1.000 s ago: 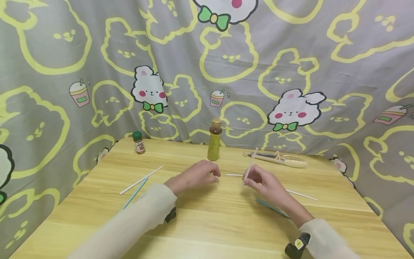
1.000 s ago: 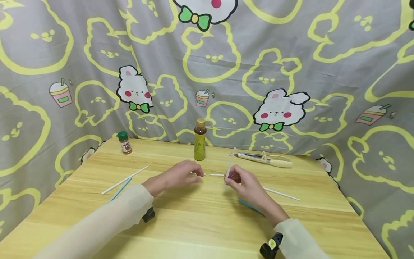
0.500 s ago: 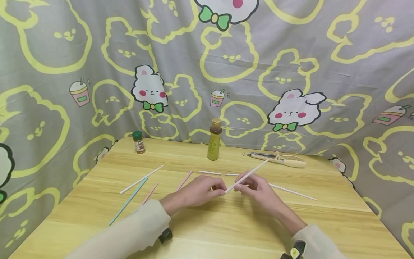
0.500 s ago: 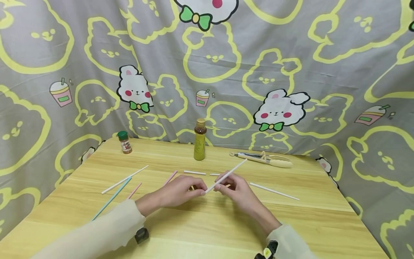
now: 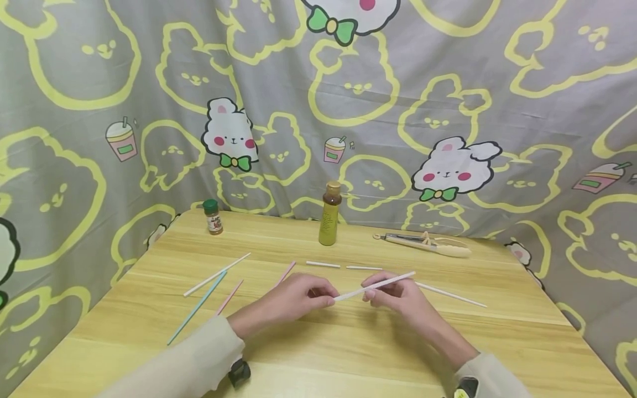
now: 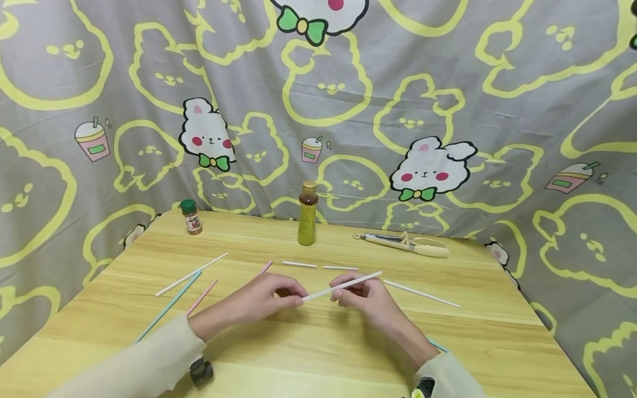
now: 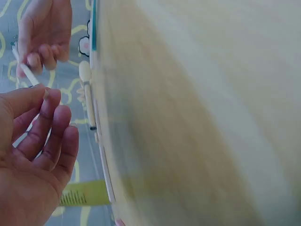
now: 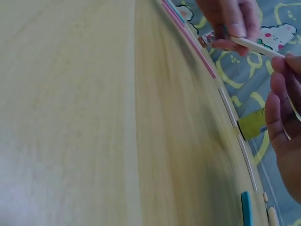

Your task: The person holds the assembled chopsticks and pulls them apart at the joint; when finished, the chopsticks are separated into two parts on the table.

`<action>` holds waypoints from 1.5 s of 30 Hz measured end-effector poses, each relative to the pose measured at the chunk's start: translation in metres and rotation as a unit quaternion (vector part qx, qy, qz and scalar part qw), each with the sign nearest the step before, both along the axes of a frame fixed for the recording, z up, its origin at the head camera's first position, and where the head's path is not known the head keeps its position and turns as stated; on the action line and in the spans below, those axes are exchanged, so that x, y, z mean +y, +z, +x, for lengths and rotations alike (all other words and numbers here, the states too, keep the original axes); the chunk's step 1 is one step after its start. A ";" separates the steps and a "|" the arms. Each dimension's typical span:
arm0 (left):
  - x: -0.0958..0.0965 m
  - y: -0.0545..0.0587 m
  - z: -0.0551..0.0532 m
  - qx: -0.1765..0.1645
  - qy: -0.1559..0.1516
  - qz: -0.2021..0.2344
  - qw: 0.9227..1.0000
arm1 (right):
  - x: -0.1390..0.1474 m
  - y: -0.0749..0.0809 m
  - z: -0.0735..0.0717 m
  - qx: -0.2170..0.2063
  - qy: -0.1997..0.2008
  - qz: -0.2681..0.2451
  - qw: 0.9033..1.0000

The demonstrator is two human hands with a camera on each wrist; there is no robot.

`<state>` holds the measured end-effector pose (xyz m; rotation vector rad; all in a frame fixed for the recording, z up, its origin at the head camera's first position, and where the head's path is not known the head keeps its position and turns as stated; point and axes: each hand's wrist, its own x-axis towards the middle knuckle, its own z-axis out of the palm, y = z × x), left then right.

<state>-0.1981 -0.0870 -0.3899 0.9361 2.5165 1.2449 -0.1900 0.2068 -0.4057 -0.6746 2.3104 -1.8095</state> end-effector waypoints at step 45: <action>0.001 0.002 0.024 0.182 0.017 -0.066 0.981 | -0.033 -0.001 0.029 0.202 -0.037 0.143 0.968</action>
